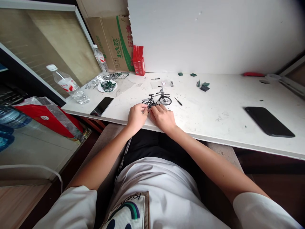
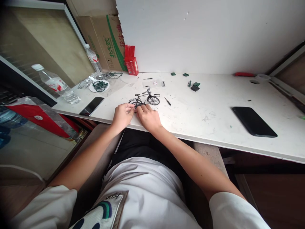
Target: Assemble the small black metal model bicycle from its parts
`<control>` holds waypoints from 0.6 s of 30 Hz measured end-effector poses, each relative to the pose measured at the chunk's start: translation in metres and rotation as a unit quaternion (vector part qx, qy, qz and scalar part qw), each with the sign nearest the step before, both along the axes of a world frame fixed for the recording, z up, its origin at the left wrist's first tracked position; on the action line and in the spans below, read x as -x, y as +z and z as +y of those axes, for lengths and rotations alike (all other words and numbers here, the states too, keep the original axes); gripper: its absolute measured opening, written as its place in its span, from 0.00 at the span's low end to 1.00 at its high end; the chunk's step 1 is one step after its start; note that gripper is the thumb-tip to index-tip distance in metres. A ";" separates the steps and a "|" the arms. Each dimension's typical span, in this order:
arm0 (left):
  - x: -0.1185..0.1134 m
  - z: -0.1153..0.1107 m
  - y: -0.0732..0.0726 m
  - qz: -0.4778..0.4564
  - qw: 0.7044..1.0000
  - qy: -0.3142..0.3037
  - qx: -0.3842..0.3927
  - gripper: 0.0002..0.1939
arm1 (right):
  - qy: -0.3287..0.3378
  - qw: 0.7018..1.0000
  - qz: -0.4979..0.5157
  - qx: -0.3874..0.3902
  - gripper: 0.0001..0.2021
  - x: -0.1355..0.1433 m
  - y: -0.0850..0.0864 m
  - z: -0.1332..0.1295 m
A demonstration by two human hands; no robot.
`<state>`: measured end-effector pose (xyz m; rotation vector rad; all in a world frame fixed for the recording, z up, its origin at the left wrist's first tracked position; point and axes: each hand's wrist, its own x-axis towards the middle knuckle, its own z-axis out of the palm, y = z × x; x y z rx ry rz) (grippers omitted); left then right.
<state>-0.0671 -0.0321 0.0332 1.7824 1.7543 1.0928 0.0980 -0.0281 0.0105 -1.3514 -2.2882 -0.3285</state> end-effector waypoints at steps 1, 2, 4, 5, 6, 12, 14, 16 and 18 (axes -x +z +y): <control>0.000 0.000 0.001 0.001 1.000 -0.001 0.002 0.12 | 0.001 1.000 -0.002 -0.002 0.21 0.000 -0.001 0.001; -0.001 -0.001 0.001 0.003 1.000 -0.002 0.004 0.12 | 0.001 1.000 -0.004 0.000 0.21 0.001 -0.002 0.002; -0.002 -0.002 0.002 0.006 1.000 -0.007 0.004 0.12 | -0.008 1.000 -0.004 0.014 0.23 0.002 -0.002 0.003; -0.002 -0.003 0.003 0.007 1.000 -0.009 0.002 0.12 | -0.015 1.000 -0.005 0.025 0.25 0.002 -0.001 0.003; -0.003 -0.003 0.003 0.008 1.000 -0.012 -0.002 0.11 | -0.024 0.999 -0.005 0.036 0.26 0.003 0.000 0.002; -0.004 -0.003 0.003 0.012 1.000 -0.017 -0.014 0.11 | -0.020 0.999 0.022 0.024 0.24 0.000 0.004 -0.004; -0.003 -0.002 0.003 0.014 1.000 -0.015 -0.014 0.12 | -0.004 1.000 0.024 0.002 0.21 -0.002 0.002 -0.004; -0.002 -0.002 0.002 0.018 1.000 -0.012 -0.013 0.12 | 0.006 1.000 0.019 -0.011 0.21 -0.003 -0.001 -0.003; -0.002 -0.002 0.001 0.022 1.000 -0.011 -0.014 0.12 | 0.008 1.000 0.016 -0.011 0.22 -0.003 -0.003 0.000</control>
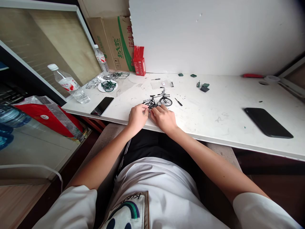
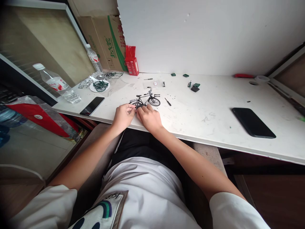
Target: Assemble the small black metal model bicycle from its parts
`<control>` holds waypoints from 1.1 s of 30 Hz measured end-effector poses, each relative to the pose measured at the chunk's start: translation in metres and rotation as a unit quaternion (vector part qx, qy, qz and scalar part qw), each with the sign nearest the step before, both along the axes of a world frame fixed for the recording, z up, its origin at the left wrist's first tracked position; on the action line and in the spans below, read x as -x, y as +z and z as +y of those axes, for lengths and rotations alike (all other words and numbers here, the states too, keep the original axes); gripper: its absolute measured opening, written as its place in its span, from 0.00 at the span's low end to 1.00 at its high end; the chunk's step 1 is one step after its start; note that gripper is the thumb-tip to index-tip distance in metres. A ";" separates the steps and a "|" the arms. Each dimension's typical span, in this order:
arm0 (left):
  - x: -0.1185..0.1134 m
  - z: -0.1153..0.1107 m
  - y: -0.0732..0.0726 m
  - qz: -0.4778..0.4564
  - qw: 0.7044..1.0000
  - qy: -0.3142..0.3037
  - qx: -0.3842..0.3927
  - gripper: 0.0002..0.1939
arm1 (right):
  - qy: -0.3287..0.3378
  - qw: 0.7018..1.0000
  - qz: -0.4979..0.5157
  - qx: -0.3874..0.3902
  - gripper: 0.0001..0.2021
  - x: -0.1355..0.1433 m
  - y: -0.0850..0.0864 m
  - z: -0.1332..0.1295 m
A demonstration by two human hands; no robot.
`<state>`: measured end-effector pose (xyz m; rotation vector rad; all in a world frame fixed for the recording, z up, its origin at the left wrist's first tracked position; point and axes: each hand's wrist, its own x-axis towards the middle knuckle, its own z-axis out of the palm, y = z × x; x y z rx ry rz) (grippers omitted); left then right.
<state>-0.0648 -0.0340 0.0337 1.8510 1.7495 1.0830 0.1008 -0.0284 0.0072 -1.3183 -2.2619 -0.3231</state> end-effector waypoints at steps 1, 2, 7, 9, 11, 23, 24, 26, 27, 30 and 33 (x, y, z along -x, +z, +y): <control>0.000 0.000 -0.001 0.000 1.000 -0.001 -0.002 0.12 | -0.002 1.000 0.000 0.007 0.23 0.000 -0.001 0.001; 0.000 0.000 -0.002 0.000 1.000 -0.004 -0.005 0.12 | -0.008 1.000 0.001 0.019 0.23 0.001 -0.001 0.002; -0.002 0.000 -0.005 -0.010 1.000 -0.020 -0.010 0.10 | -0.076 0.989 0.021 0.129 0.28 0.004 0.007 -0.002; -0.002 0.001 -0.005 -0.015 1.000 -0.023 -0.011 0.09 | -0.080 0.985 0.028 0.149 0.29 0.005 0.011 -0.005; -0.001 0.002 -0.006 -0.017 0.999 -0.023 -0.014 0.10 | -0.069 0.988 0.040 0.132 0.27 0.005 0.013 -0.008; 0.001 0.000 -0.001 -0.022 1.000 -0.003 0.016 0.12 | -0.005 1.000 -0.017 -0.019 0.19 -0.001 0.002 -0.004; 0.000 -0.001 -0.001 -0.022 1.000 -0.002 0.018 0.12 | -0.010 1.000 -0.017 -0.020 0.20 0.000 0.002 -0.003; -0.001 -0.002 0.000 -0.020 1.000 -0.004 0.013 0.12 | -0.020 1.000 -0.018 -0.014 0.22 0.001 0.003 -0.002; -0.002 -0.002 -0.001 -0.018 1.000 -0.005 0.008 0.12 | -0.027 0.999 -0.017 -0.007 0.23 0.002 0.003 -0.001; -0.003 -0.002 -0.002 -0.013 1.000 -0.011 -0.005 0.11 | -0.051 0.998 -0.007 0.034 0.26 0.005 0.004 0.000; -0.003 -0.001 -0.004 -0.008 1.000 -0.013 -0.005 0.11 | -0.061 0.996 0.011 0.063 0.27 0.006 0.005 -0.001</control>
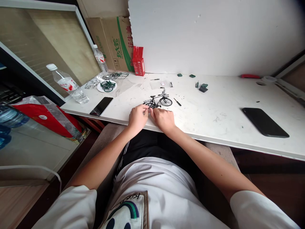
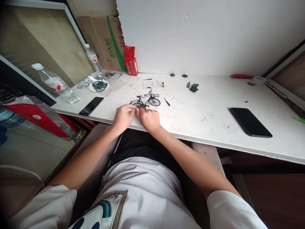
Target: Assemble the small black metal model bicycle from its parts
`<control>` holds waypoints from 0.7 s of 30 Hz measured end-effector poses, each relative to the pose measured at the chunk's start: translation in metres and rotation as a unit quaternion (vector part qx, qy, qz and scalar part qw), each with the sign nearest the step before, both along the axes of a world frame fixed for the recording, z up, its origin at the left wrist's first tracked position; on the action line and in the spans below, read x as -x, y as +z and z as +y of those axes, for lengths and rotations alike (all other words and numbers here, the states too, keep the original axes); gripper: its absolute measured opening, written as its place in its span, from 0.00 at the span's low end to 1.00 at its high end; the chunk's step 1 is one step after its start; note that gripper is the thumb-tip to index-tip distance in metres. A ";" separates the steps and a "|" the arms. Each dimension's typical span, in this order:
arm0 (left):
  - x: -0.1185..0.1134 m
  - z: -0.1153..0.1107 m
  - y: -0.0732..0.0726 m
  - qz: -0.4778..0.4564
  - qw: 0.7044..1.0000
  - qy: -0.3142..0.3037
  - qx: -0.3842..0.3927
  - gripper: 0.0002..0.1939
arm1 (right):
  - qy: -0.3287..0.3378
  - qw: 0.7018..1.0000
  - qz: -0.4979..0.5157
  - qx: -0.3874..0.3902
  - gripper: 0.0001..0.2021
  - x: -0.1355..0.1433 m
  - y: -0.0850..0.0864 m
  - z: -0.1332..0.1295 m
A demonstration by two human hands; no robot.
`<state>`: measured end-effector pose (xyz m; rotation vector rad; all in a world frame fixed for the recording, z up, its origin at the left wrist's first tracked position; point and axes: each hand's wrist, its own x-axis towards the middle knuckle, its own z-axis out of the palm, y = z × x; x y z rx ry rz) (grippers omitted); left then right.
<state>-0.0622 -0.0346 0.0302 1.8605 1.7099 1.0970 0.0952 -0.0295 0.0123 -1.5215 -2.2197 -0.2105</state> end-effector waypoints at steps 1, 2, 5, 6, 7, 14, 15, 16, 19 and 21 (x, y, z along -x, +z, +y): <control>0.001 0.001 0.000 0.002 1.000 0.000 0.001 0.11 | 0.003 1.000 0.007 -0.003 0.26 -0.001 0.000 -0.001; 0.001 0.001 -0.001 0.003 1.000 -0.001 0.001 0.11 | 0.009 1.000 0.013 -0.010 0.25 -0.001 0.000 -0.002; 0.003 0.003 -0.002 -0.002 1.000 -0.002 -0.004 0.11 | 0.028 0.999 0.015 -0.042 0.20 -0.004 -0.001 -0.004; 0.004 0.003 -0.001 -0.006 1.000 -0.001 -0.003 0.11 | 0.034 0.998 0.008 -0.049 0.18 -0.006 -0.002 -0.004; 0.004 0.003 -0.001 -0.010 1.000 0.000 0.000 0.11 | 0.040 0.998 -0.001 -0.053 0.18 -0.007 -0.003 -0.003; 0.002 -0.002 0.003 -0.020 1.000 0.004 0.019 0.12 | 0.052 0.996 -0.025 -0.067 0.19 -0.007 -0.002 -0.002; 0.001 -0.002 0.003 -0.019 1.000 0.003 0.019 0.12 | 0.050 0.996 -0.021 -0.065 0.19 -0.006 -0.002 -0.002; 0.001 -0.002 0.003 -0.017 1.000 0.002 0.018 0.12 | 0.046 0.997 -0.017 -0.062 0.19 -0.006 -0.001 -0.002; 0.000 -0.002 0.002 -0.011 1.000 -0.003 0.018 0.11 | 0.024 0.999 -0.006 -0.032 0.23 -0.002 0.001 0.000; -0.002 -0.003 0.002 -0.006 1.000 -0.006 0.017 0.11 | -0.006 1.000 -0.003 0.009 0.26 0.000 0.002 0.001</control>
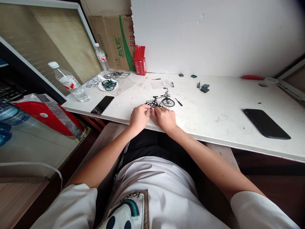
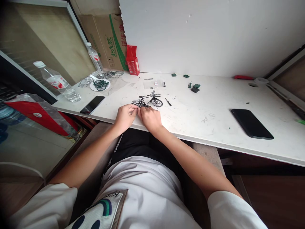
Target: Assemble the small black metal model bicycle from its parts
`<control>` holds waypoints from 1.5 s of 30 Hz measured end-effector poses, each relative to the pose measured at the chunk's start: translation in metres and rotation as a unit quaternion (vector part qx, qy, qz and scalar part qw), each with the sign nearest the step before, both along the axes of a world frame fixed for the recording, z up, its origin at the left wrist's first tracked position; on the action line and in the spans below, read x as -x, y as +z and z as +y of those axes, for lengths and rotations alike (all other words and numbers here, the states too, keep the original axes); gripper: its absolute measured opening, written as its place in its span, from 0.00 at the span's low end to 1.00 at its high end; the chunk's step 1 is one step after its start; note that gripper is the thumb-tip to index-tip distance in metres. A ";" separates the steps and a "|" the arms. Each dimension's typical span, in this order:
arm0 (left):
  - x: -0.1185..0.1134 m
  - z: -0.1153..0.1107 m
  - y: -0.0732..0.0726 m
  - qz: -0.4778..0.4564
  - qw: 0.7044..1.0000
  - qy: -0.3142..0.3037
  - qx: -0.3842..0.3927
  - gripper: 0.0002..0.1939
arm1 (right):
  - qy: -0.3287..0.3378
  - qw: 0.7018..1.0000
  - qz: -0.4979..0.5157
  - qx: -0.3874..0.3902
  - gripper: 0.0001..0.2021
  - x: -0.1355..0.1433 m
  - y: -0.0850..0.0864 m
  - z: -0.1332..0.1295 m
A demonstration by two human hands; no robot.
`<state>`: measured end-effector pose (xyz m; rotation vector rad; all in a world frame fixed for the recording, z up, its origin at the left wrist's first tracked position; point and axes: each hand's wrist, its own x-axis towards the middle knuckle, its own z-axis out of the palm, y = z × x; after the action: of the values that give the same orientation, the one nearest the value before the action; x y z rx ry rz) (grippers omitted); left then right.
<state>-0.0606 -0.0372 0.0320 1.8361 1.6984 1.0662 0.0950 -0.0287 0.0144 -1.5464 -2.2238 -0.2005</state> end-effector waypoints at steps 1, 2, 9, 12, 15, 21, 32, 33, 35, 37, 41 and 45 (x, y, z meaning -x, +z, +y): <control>-0.001 0.000 0.000 0.002 1.000 0.000 -0.002 0.10 | -0.015 1.000 -0.001 0.023 0.27 0.001 0.001 0.000; -0.001 -0.001 0.000 0.004 1.000 0.000 -0.004 0.10 | -0.028 0.999 -0.002 0.044 0.29 0.002 0.002 0.001; 0.001 0.001 -0.003 0.001 1.000 0.010 -0.016 0.10 | 0.016 1.000 0.018 0.020 0.21 -0.003 0.006 -0.006; 0.003 0.004 -0.006 0.000 1.000 0.010 -0.024 0.10 | 0.037 0.999 -0.014 -0.004 0.19 -0.006 0.005 -0.007; 0.003 0.005 -0.008 0.000 1.000 0.009 -0.029 0.10 | 0.044 0.998 -0.036 -0.013 0.22 -0.007 0.004 -0.006; 0.000 0.002 -0.010 -0.003 0.999 -0.003 -0.041 0.09 | 0.005 0.999 -0.029 0.026 0.26 -0.001 0.006 -0.004; 0.003 0.004 -0.016 0.005 0.999 0.013 -0.050 0.09 | 0.034 0.999 -0.037 -0.011 0.20 -0.005 0.011 -0.013; 0.003 0.004 -0.016 0.007 0.999 0.012 -0.051 0.09 | 0.037 0.998 -0.044 -0.011 0.20 -0.005 0.011 -0.013; 0.002 0.004 -0.015 0.010 0.999 0.009 -0.050 0.10 | 0.040 0.998 -0.052 -0.007 0.20 -0.004 0.009 -0.011; 0.001 0.002 -0.014 0.014 0.999 0.008 -0.046 0.10 | 0.037 0.998 -0.050 0.001 0.22 -0.003 0.007 -0.009; -0.002 -0.002 -0.011 0.023 0.999 0.010 -0.039 0.10 | 0.004 0.999 -0.038 0.037 0.26 -0.001 0.004 -0.005; -0.002 -0.003 -0.010 0.038 0.999 0.014 -0.028 0.11 | 0.007 0.999 -0.015 0.035 0.27 -0.003 0.006 -0.007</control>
<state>-0.0588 -0.0406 0.0223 1.9159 1.7578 1.0784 0.0982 -0.0352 0.0202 -1.5723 -2.2868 -0.1429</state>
